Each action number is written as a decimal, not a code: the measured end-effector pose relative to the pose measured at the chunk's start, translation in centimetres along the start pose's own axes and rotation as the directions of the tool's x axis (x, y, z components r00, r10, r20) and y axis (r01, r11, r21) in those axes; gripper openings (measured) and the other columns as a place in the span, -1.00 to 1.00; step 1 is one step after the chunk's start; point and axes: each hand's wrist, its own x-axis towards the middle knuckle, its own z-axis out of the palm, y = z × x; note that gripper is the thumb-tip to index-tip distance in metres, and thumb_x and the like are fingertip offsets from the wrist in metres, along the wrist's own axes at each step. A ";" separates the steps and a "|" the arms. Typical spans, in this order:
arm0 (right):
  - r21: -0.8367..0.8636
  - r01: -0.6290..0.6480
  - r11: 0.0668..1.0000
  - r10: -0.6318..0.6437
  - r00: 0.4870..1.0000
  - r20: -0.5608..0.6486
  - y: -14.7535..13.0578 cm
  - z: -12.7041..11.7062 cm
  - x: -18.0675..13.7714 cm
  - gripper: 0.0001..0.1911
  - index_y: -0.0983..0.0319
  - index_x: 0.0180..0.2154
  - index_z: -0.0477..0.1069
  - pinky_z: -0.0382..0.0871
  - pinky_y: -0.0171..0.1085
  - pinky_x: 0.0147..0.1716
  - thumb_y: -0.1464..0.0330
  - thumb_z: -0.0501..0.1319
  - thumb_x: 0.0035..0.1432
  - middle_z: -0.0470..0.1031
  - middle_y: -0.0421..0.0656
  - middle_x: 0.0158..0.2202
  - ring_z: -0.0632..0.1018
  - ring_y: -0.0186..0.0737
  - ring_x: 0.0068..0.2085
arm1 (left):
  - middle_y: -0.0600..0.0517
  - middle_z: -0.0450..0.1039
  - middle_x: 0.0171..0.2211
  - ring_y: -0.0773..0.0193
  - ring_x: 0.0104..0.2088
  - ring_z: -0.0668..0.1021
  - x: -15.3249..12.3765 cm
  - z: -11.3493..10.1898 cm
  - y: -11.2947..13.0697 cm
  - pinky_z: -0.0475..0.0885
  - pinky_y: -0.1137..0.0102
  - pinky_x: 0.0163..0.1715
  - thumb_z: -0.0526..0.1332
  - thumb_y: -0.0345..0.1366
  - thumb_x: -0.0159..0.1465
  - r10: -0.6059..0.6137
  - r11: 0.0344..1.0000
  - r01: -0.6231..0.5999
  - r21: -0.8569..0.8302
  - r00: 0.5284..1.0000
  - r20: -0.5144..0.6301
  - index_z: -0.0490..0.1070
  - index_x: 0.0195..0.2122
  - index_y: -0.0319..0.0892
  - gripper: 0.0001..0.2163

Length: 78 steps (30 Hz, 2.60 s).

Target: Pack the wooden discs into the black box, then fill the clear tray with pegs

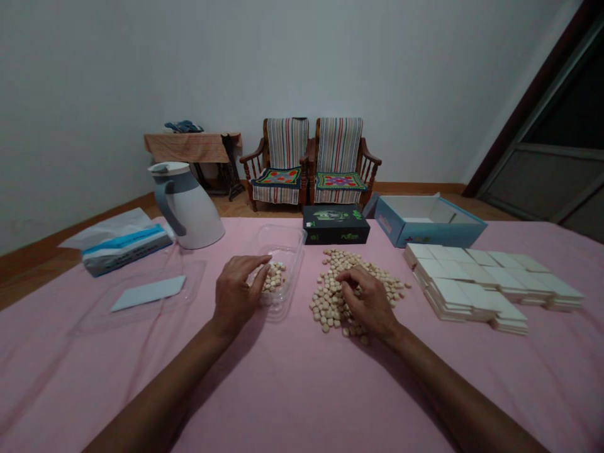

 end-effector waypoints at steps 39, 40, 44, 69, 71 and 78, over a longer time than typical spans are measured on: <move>-0.079 0.126 0.989 -0.112 0.980 0.164 -4.2 2.1 1.8 -0.82 0.25 -0.27 0.33 0.27 -0.24 -0.23 0.56 0.09 0.07 0.38 -0.12 -0.30 0.39 -0.21 -0.24 | -0.08 0.50 -0.26 0.15 -0.18 0.44 -5.3 -0.4 -3.0 0.38 0.19 -0.14 0.17 -0.45 0.25 0.184 0.982 -0.183 -0.048 0.983 0.014 0.41 -0.18 -0.22 -0.87; -0.050 0.140 0.989 -0.132 0.981 0.139 -4.9 2.5 2.2 -0.83 0.25 -0.27 0.33 0.27 -0.24 -0.24 0.55 0.09 0.08 0.38 -0.12 -0.31 0.40 -0.22 -0.25 | -0.08 0.50 -0.27 0.15 -0.19 0.44 -5.2 -0.5 -3.0 0.38 0.20 -0.14 0.16 -0.45 0.25 0.184 0.982 -0.183 -0.053 0.983 0.016 0.41 -0.19 -0.22 -0.87; 0.050 0.166 0.985 -0.170 0.982 0.079 -6.6 4.1 3.3 -0.84 0.24 -0.21 0.37 0.30 -0.27 -0.25 0.50 0.12 0.14 0.42 -0.13 -0.29 0.43 -0.24 -0.25 | -0.09 0.51 -0.27 0.15 -0.18 0.44 -5.2 -0.7 -2.9 0.37 0.20 -0.14 0.16 -0.44 0.25 0.161 0.986 -0.159 -0.057 0.986 0.041 0.42 -0.21 -0.22 -0.89; -0.544 0.146 0.826 0.208 0.818 0.536 -1.5 3.4 2.9 -0.77 0.24 -0.21 0.51 0.15 -0.20 -0.14 0.43 0.08 0.21 0.51 -0.01 -0.24 0.42 -0.09 -0.12 | -0.07 0.49 -0.30 0.16 -0.21 0.43 -4.9 -1.3 -2.5 0.36 0.22 -0.16 0.13 -0.45 0.26 0.145 0.987 -0.138 -0.079 0.986 0.080 0.42 -0.22 -0.23 -0.89; -0.552 0.162 0.818 0.204 0.815 0.542 -1.5 3.5 2.9 -0.76 0.24 -0.22 0.51 0.14 -0.17 -0.15 0.42 0.07 0.22 0.51 -0.01 -0.24 0.42 -0.06 -0.12 | -0.07 0.49 -0.30 0.16 -0.21 0.44 -4.8 -1.2 -2.5 0.36 0.22 -0.16 0.14 -0.45 0.25 0.141 0.988 -0.135 -0.077 0.987 0.079 0.41 -0.22 -0.22 -0.89; -0.543 0.143 0.828 0.198 0.831 0.521 -1.3 3.5 2.8 -0.81 0.26 -0.26 0.49 0.15 -0.18 -0.15 0.48 0.10 0.18 0.50 -0.02 -0.26 0.42 -0.10 -0.13 | -0.08 0.50 -0.29 0.16 -0.20 0.44 -4.9 -1.1 -2.8 0.37 0.21 -0.16 0.13 -0.44 0.26 0.138 0.988 -0.132 -0.075 0.987 0.085 0.42 -0.21 -0.21 -0.88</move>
